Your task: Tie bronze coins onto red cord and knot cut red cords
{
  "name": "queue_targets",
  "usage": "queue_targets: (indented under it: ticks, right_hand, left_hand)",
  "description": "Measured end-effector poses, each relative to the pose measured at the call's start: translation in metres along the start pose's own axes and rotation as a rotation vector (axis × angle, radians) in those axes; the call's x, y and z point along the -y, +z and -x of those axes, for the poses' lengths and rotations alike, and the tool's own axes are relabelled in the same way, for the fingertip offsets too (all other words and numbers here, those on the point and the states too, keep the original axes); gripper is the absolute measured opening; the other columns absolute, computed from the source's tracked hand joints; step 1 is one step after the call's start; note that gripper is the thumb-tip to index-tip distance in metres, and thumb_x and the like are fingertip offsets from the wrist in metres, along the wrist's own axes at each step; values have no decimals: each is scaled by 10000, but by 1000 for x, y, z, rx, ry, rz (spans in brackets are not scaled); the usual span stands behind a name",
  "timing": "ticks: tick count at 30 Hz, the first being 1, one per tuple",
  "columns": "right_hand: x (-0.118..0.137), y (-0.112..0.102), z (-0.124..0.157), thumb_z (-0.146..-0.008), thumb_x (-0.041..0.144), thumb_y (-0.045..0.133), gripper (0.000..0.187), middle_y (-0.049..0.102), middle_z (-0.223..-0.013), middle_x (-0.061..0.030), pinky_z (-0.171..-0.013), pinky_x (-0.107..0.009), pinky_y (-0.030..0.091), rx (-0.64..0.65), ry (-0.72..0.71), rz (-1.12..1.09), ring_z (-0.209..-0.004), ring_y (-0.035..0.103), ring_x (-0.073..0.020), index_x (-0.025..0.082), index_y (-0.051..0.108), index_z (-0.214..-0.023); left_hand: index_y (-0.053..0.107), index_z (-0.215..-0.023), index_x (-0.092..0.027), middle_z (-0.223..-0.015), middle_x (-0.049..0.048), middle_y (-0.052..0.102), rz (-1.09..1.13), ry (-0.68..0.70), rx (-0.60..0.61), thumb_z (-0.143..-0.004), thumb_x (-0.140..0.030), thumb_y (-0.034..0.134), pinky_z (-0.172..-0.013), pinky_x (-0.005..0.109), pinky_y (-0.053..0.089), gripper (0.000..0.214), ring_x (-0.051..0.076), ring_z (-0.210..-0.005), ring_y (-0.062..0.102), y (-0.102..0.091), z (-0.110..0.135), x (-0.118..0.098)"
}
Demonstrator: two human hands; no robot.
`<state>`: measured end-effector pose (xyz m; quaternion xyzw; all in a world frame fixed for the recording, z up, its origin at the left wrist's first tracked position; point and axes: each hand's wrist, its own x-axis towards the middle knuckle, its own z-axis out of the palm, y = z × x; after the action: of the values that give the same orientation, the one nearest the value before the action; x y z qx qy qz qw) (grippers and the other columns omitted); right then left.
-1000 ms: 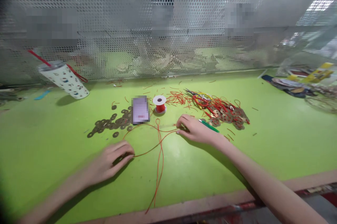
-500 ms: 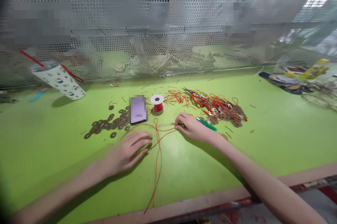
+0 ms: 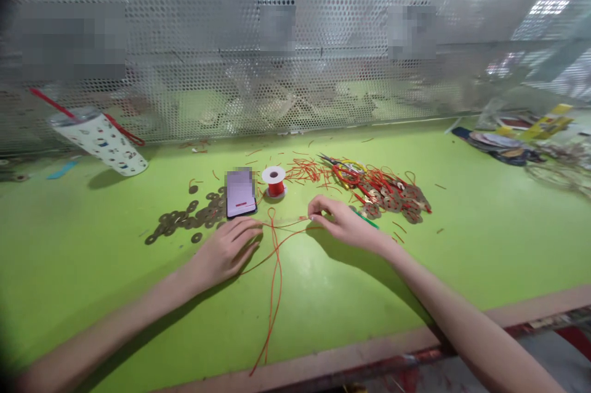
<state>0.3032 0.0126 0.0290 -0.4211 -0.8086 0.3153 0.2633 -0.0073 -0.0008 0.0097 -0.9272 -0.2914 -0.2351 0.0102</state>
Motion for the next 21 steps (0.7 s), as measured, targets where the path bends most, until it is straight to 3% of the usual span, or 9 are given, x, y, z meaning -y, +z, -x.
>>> queue_targets:
  ticks: [3, 9, 15, 21]
  right_hand:
    - [2, -6, 4, -956, 250, 508, 142, 690, -963, -64, -792, -328, 505, 89, -14, -73, -858, 627, -186, 186, 634, -967]
    - [11, -2, 6, -868, 90, 471, 249, 712, -897, -42, -743, -302, 490, 276, -47, -47, -789, 628, -166, 186, 698, -908]
    - [15, 20, 7, -831, 69, 475, 246, 700, -881, -47, -734, -292, 480, 219, -98, 27, -775, 618, -171, 184, 673, -923]
    - [7, 33, 4, -821, 72, 485, 221, 686, -846, -31, -695, -276, 445, 185, -118, 88, -736, 591, -168, 194, 649, -906]
  left_hand:
    - [630, -1110, -120, -1096, 128, 708, 71, 22, -11, -975, -144, 522, -935, 428, 570, 175, 237, -1074, 649, -2, 5, -10]
    - [658, -1062, -125, -1085, 111, 743, 92, 238, -51, -961, -114, 520, -884, 390, 572, 171, 230, -1033, 670, 3, 10, -28]
    - [661, -1062, -116, -1044, 114, 752, 31, 361, -30, -965, -96, 487, -834, 365, 556, 200, 228, -1011, 678, 6, 9, -24]
    - [680, -998, -134, -981, 92, 753, -113, 504, -50, -991, -105, 448, -756, 328, 547, 234, 195, -900, 684, 4, -14, -28]
